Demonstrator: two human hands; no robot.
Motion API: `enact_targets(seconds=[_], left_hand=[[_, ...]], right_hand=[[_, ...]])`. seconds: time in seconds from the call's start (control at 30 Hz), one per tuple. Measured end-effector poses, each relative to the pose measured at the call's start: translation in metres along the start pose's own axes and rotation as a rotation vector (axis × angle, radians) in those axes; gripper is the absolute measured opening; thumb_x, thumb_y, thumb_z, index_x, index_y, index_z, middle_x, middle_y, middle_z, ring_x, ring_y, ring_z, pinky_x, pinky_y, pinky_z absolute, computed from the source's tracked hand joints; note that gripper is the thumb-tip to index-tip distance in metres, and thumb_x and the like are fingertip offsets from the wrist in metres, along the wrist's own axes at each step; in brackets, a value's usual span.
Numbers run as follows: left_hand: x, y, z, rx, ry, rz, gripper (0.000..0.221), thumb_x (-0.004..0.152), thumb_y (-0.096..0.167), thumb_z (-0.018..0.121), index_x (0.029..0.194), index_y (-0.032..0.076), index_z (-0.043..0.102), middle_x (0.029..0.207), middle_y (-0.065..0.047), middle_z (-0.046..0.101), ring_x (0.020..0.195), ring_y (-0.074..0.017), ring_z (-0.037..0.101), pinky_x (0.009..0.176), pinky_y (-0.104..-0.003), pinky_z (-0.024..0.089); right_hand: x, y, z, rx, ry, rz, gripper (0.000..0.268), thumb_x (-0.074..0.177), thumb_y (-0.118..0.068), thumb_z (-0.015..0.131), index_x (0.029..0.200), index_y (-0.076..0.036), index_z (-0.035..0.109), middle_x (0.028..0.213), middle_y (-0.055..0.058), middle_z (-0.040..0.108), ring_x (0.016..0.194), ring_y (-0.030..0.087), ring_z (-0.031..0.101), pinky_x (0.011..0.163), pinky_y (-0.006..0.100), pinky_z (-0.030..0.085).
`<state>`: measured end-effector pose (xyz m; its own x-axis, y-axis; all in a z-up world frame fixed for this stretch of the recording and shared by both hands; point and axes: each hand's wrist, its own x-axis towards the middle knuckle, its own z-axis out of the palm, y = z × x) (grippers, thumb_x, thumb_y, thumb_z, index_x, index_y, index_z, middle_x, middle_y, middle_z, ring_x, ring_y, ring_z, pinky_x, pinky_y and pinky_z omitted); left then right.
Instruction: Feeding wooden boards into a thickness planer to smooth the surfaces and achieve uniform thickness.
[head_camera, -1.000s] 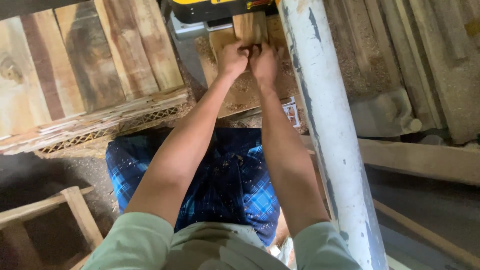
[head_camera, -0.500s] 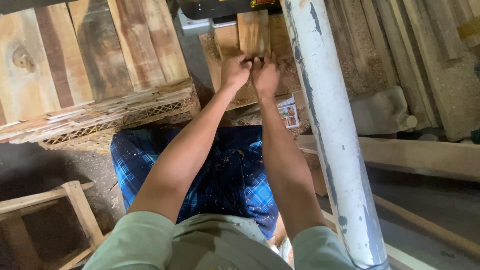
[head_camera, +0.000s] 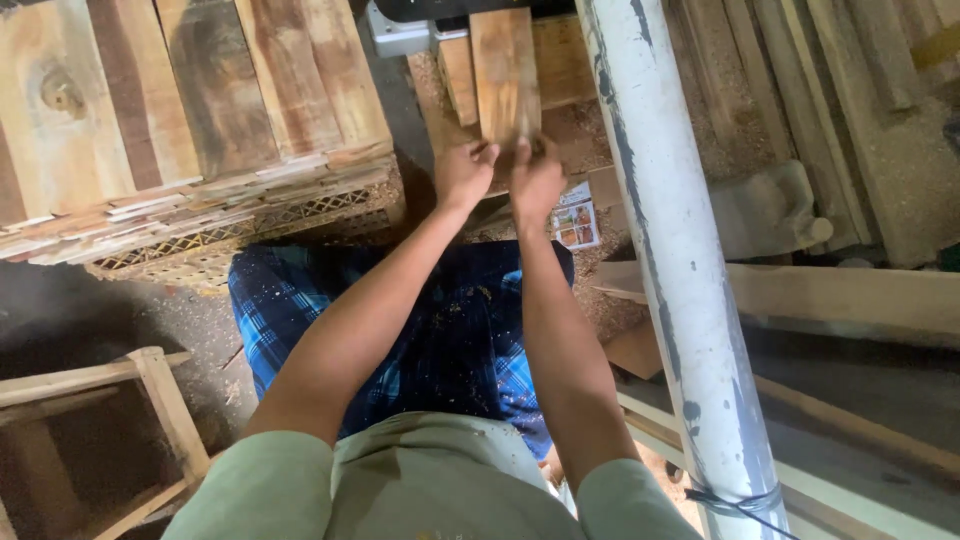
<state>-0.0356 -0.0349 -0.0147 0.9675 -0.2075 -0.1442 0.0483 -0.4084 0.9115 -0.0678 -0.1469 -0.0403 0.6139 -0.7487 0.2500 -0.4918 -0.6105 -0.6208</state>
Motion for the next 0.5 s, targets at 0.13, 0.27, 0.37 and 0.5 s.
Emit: enact_targets(seconds=[0.13, 0.27, 0.37, 0.5], left_hand=[[-0.019, 0.007, -0.019, 0.036, 0.117, -0.119, 0.037, 0.091, 0.042, 0.065, 0.115, 0.016, 0.075, 0.105, -0.01, 0.078, 0.112, -0.0308, 0.07, 0.099, -0.046, 0.055], [-0.039, 0.049, -0.046, -0.248, -0.003, -0.265, 0.062, 0.089, 0.057, 0.064, 0.134, 0.014, 0.064, 0.132, -0.013, 0.069, 0.129, -0.0364, 0.059, 0.111, -0.053, 0.048], [-0.011, -0.012, -0.032, -0.63, -0.179, -0.335, 0.069, 0.095, 0.039, 0.073, 0.148, 0.004, 0.048, 0.13, -0.025, 0.065, 0.112, -0.0426, 0.07, 0.076, -0.056, 0.065], [-0.06, 0.01, -0.059, -0.741, -0.247, -0.12, 0.042, 0.099, 0.025, 0.069, 0.134, 0.001, 0.06, 0.119, -0.019, 0.067, 0.108, -0.0323, 0.069, 0.091, -0.046, 0.06]], right_hand=[[-0.017, -0.008, -0.048, 0.484, -0.125, 0.341, 0.052, 0.092, -0.049, 0.071, 0.129, -0.015, 0.057, 0.119, 0.015, 0.069, 0.112, 0.037, 0.069, 0.092, 0.053, 0.058], [-0.03, -0.048, -0.093, 1.013, -0.486, 0.633, 0.067, 0.093, -0.041, 0.072, 0.14, 0.002, 0.05, 0.104, 0.025, 0.067, 0.072, 0.036, 0.074, 0.047, 0.038, 0.062], [-0.027, -0.025, -0.068, 1.141, -0.531, 0.63, 0.052, 0.088, -0.025, 0.078, 0.131, -0.005, 0.058, 0.099, 0.021, 0.068, 0.072, 0.038, 0.072, 0.038, 0.045, 0.057], [-0.046, -0.025, -0.087, 1.177, -0.557, 0.461, 0.054, 0.088, -0.019, 0.08, 0.135, 0.0, 0.062, 0.117, 0.025, 0.068, 0.102, 0.038, 0.07, 0.074, 0.052, 0.062]])
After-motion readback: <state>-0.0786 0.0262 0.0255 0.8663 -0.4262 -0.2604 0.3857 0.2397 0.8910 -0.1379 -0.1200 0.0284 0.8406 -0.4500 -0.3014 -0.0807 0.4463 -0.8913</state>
